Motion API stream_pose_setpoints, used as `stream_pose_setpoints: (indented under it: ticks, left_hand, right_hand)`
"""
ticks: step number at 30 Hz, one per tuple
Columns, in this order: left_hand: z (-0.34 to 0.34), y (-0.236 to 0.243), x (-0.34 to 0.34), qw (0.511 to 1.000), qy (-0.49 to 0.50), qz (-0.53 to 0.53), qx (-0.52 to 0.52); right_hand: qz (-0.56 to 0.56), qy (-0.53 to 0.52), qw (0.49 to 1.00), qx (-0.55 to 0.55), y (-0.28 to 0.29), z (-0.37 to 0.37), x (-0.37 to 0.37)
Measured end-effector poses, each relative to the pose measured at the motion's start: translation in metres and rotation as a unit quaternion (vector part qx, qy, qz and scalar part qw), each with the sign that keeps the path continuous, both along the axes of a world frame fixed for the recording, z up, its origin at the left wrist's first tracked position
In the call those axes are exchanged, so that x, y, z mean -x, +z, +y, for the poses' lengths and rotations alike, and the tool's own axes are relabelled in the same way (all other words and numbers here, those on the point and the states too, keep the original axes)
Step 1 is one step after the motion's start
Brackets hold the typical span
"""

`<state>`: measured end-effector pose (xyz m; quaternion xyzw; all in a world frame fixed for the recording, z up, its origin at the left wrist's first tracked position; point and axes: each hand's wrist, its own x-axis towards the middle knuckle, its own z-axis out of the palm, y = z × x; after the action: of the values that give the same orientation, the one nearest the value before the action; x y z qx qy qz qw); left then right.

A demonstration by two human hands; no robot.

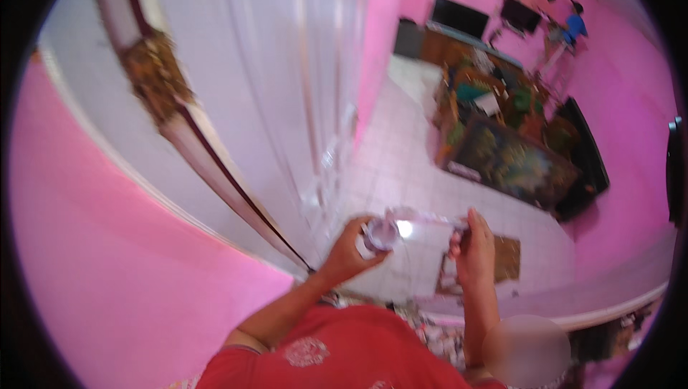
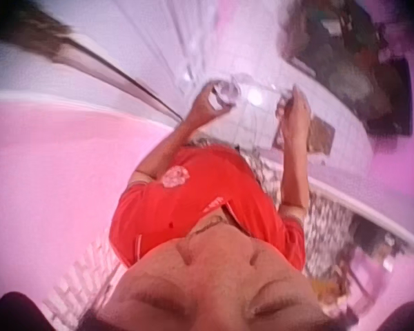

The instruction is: The person paints a wooden door frame with white paint using a brush, dipping the brush into a small plastic cup of paint. They apply paint to the vertical edges and hinges of the door frame while standing and sitting on the floor.

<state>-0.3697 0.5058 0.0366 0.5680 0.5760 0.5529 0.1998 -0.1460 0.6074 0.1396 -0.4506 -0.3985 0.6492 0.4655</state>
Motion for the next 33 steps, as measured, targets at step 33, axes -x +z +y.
stream_pose_setpoints:
  ticks: [33]
  left_hand:
    - [-0.106, -0.007, 0.035, 0.97, 0.229, -0.055, 0.055]
  right_hand:
    - [0.078, -0.242, 0.418, -0.872, 0.319, 0.028, 0.188]
